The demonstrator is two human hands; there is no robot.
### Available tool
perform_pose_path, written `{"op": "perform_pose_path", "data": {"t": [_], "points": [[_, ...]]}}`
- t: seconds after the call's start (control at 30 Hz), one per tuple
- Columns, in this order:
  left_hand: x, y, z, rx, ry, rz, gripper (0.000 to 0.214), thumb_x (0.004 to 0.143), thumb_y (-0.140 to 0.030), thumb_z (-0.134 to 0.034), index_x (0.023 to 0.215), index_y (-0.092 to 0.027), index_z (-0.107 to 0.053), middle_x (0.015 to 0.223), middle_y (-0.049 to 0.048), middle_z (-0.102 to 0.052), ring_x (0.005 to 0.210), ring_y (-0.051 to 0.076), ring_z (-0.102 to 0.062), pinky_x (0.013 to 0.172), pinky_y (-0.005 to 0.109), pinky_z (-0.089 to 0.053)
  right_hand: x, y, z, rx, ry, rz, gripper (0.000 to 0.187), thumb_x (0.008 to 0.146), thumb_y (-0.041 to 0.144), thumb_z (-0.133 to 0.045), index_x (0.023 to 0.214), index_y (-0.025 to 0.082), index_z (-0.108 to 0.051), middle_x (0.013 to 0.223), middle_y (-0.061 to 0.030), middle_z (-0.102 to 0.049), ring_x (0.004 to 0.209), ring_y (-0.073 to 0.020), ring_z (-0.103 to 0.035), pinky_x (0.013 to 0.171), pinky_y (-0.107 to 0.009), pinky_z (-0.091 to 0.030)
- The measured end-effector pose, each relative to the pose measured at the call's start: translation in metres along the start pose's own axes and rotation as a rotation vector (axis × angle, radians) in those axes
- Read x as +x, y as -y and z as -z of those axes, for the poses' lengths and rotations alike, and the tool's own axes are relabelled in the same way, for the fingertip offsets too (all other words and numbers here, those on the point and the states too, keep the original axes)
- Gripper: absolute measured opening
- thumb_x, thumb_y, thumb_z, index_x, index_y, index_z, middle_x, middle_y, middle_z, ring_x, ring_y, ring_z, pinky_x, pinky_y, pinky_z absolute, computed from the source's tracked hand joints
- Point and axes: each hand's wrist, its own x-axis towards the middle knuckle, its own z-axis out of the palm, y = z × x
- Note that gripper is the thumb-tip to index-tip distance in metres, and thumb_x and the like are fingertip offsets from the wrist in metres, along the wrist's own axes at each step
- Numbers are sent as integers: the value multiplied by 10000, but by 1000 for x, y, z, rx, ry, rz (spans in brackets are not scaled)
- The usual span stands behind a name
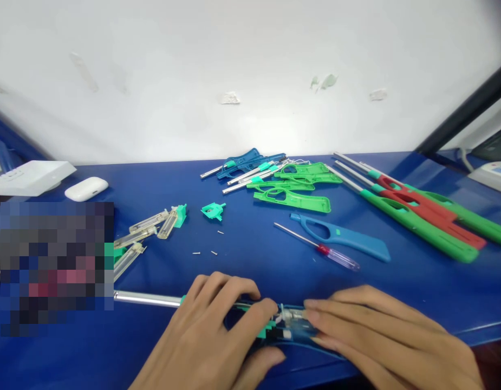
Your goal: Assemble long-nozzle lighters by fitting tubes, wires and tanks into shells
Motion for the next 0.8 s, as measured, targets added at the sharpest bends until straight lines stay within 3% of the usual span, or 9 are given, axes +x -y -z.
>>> {"op": "perform_pose_path", "data": {"t": [0.2, 0.4, 0.57, 0.8], "points": [[3, -1, 0, 40, 26, -58, 241, 1260, -429, -558, 1307, -325, -770, 1218, 16, -839, 1037, 225, -793, 927, 374, -616, -4, 2, 0, 33, -32, -56, 309, 1169, 188, -671, 1399, 297, -846, 1253, 15, -930, 1135, -178, -890, 1134, -288, -683], [8, -3, 2, 35, -32, -75, 320, 1277, -390, -513, 1139, -306, -788, 1142, -15, -851, 992, 201, -809, 895, 360, -617, -3, 3, 0, 52, -13, -82, 321, 1167, 212, -678, 1431, 305, -836, 1256, 10, -929, 1109, -180, -893, 1079, -286, -710], [5, -2, 3, 30, -18, -98, 312, 1281, -364, -501, 1194, -299, -793, 1189, -14, -863, 1044, 190, -819, 948, 338, -629, 4, 2, 4, 36, 8, -98, 268, 1117, 230, -740, 1365, 267, -836, 1219, 38, -927, 1026, -130, -888, 1084, -196, -668], [4, 1, 4, 23, -15, -90, 227, 1246, -333, -595, 1197, -303, -814, 1166, -1, -853, 1014, 200, -810, 938, 349, -639, -1, 4, 2, 1, -10, -131, 321, 1081, 222, -757, 1377, 301, -851, 1223, 23, -925, 1040, -172, -898, 1053, -264, -708]]}}
